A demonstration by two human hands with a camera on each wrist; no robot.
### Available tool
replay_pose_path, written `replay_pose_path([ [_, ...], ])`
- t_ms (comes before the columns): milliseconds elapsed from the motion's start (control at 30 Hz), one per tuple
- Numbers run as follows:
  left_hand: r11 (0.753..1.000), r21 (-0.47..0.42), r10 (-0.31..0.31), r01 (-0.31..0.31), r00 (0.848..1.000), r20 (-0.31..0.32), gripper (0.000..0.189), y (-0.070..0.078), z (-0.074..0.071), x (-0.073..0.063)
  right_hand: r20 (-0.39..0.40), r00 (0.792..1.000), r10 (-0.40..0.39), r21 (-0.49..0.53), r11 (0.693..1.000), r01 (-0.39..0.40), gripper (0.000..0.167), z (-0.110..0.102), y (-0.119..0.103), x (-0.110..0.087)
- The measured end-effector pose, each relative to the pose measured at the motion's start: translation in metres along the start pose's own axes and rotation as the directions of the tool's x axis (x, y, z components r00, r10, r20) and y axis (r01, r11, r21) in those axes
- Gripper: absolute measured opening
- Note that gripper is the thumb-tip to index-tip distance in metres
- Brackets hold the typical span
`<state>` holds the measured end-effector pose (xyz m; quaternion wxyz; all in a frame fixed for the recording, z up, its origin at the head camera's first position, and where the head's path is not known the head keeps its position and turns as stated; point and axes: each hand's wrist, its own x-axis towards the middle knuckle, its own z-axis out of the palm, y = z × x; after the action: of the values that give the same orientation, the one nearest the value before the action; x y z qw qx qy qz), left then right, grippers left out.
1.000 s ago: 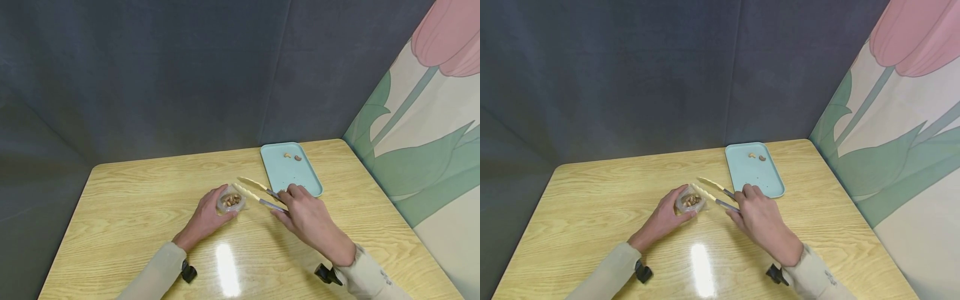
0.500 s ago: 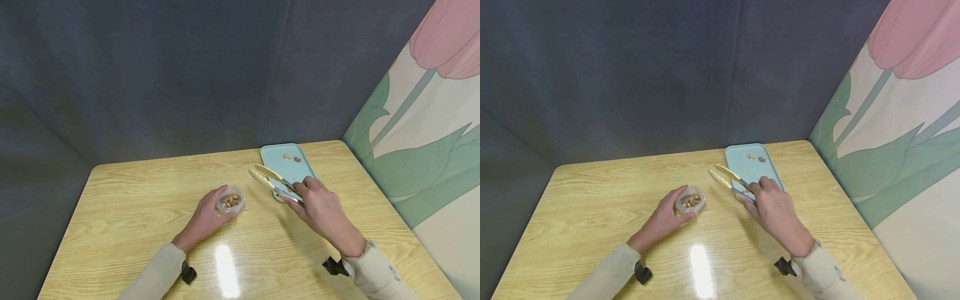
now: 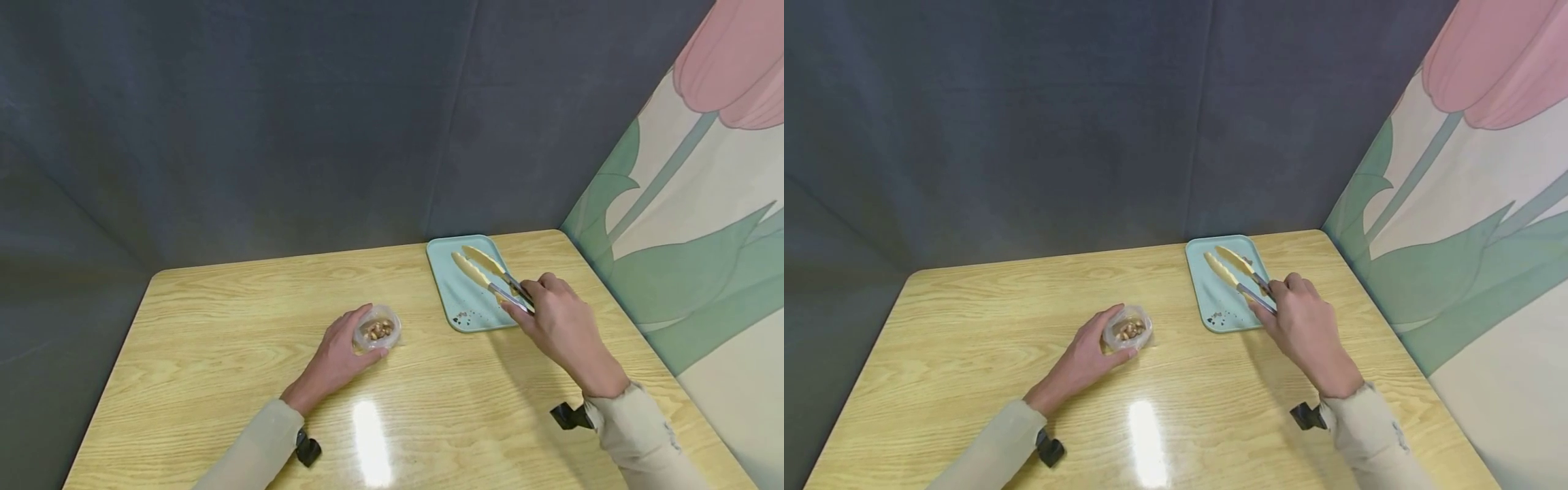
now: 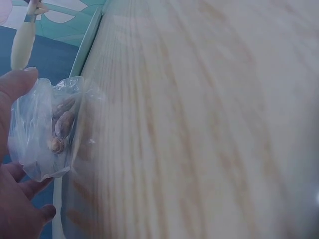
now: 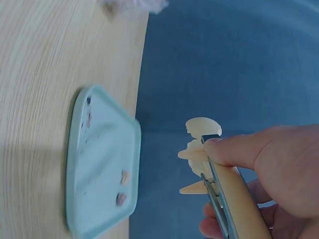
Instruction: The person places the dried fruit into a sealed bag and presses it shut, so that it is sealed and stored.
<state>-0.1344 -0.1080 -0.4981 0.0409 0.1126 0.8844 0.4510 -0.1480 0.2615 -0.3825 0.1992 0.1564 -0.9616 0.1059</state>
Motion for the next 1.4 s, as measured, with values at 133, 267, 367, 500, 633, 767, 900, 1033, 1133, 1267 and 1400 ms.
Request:
replay_pose_path([
  [133, 1.000, 0.003, 0.002, -0.002, 1.000, -0.003, 0.088, -0.001, 0.000, -0.001, 0.006, 0.999, 0.035, 0.011, 0.999, -0.035, 0.036, 0.003, 0.017, 0.002],
  [267, 1.000, 0.007, 0.006, -0.006, 1.000, -0.005, 0.088, -0.001, 0.000, 0.000, 0.027, 0.998, 0.058, 0.001, 0.998, -0.058, 0.034, 0.007, 0.029, 0.002],
  [367, 1.000, 0.005, -0.001, 0.001, 1.000, -0.003, 0.088, 0.000, -0.001, -0.001, 0.032, 0.998, 0.054, -0.013, 0.998, -0.054, 0.034, 0.011, 0.035, 0.002],
  [500, 1.000, -0.003, -0.015, 0.015, 1.000, 0.000, 0.088, -0.001, -0.002, -0.001, 0.032, 0.998, 0.058, -0.044, 0.997, -0.056, 0.037, 0.017, 0.042, 0.002],
  [633, 0.999, -0.017, -0.027, 0.027, 1.000, 0.001, 0.087, -0.003, -0.001, -0.001, 0.057, 0.996, 0.072, -0.077, 0.995, -0.067, 0.040, 0.024, 0.050, 0.004],
  [767, 0.999, -0.022, -0.030, 0.030, 1.000, 0.001, 0.087, -0.003, -0.001, -0.001, 0.078, 0.994, 0.074, -0.092, 0.994, -0.067, 0.041, 0.029, 0.057, 0.006],
  [900, 1.000, -0.016, -0.027, 0.027, 1.000, -0.003, 0.087, -0.002, -0.001, -0.001, 0.095, 0.992, 0.087, -0.101, 0.992, -0.077, 0.040, 0.033, 0.062, 0.009],
  [1033, 1.000, -0.012, -0.028, 0.028, 1.000, -0.004, 0.088, -0.001, -0.001, 0.000, 0.114, 0.988, 0.100, -0.109, 0.990, -0.088, 0.040, 0.035, 0.065, 0.012],
  [1133, 0.999, -0.013, -0.029, 0.029, 1.000, -0.003, 0.087, -0.002, -0.001, 0.000, 0.134, 0.985, 0.113, -0.116, 0.988, -0.098, 0.041, 0.037, 0.067, 0.015],
  [1267, 0.999, -0.011, -0.030, 0.029, 1.000, -0.003, 0.087, -0.001, 0.000, 0.000, 0.165, 0.977, 0.133, -0.120, 0.986, -0.114, 0.042, 0.042, 0.069, 0.020],
  [1400, 0.999, -0.006, -0.036, 0.036, 0.999, -0.002, 0.087, -0.001, 0.000, 0.000, 0.182, 0.975, 0.131, -0.133, 0.985, -0.108, 0.043, 0.047, 0.071, 0.025],
])
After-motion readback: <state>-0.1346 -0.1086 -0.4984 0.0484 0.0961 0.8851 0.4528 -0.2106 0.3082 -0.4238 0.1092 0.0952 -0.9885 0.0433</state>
